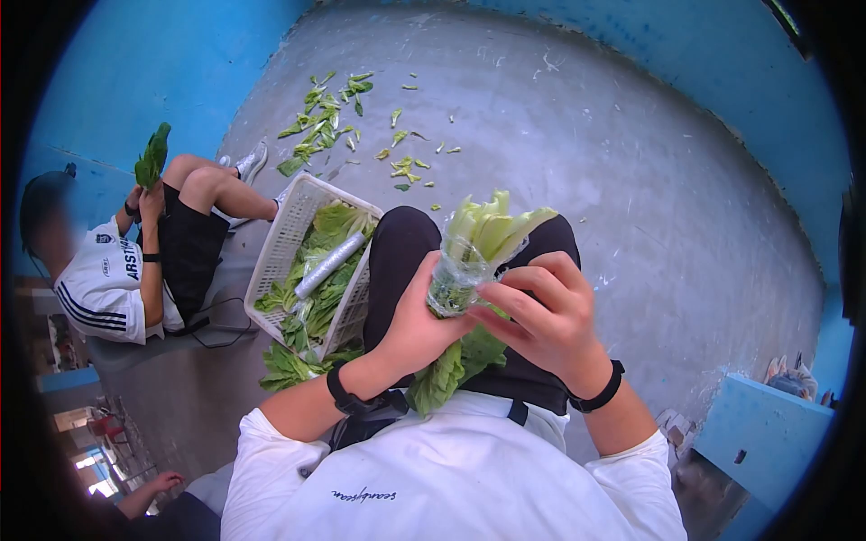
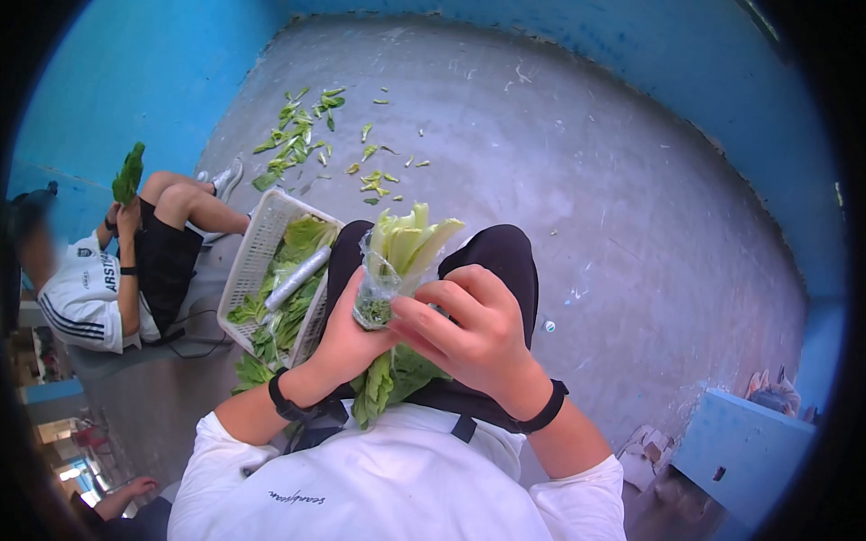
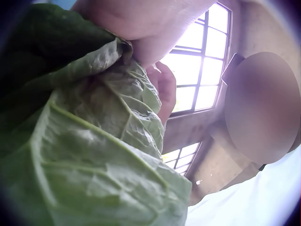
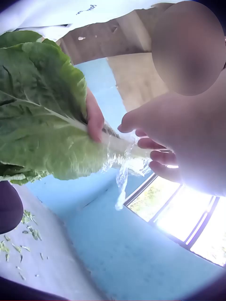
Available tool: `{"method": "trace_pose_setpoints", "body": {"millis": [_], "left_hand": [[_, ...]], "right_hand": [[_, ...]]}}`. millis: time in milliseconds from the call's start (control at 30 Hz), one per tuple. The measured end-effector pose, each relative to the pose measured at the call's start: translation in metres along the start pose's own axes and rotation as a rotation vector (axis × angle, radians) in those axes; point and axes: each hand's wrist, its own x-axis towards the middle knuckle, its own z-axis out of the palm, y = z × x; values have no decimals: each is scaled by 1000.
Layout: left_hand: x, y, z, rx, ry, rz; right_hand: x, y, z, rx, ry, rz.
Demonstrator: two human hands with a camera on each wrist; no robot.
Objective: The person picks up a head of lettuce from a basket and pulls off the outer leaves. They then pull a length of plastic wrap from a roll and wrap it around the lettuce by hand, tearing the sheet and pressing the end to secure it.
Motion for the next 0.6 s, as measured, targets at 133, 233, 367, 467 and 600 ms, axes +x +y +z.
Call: {"method": "trace_pose_setpoints", "body": {"millis": [133,233,367,467,600], "left_hand": [[0,2,0,79,-7,13],[-1,3,0,46,-28,-19],[0,8,0,32,-41,-12],[2,7,-2,37,-44,-13],[3,8,-3,26,-35,-6]], "right_hand": [[1,1,6,-20,-3,-23],[-2,3,1,-43,-24,-114],[-2,4,-1,-57,-40,-206],[-4,4,2,-45,-64,-198],[-10,14,4,-2,-80,-129]]}}
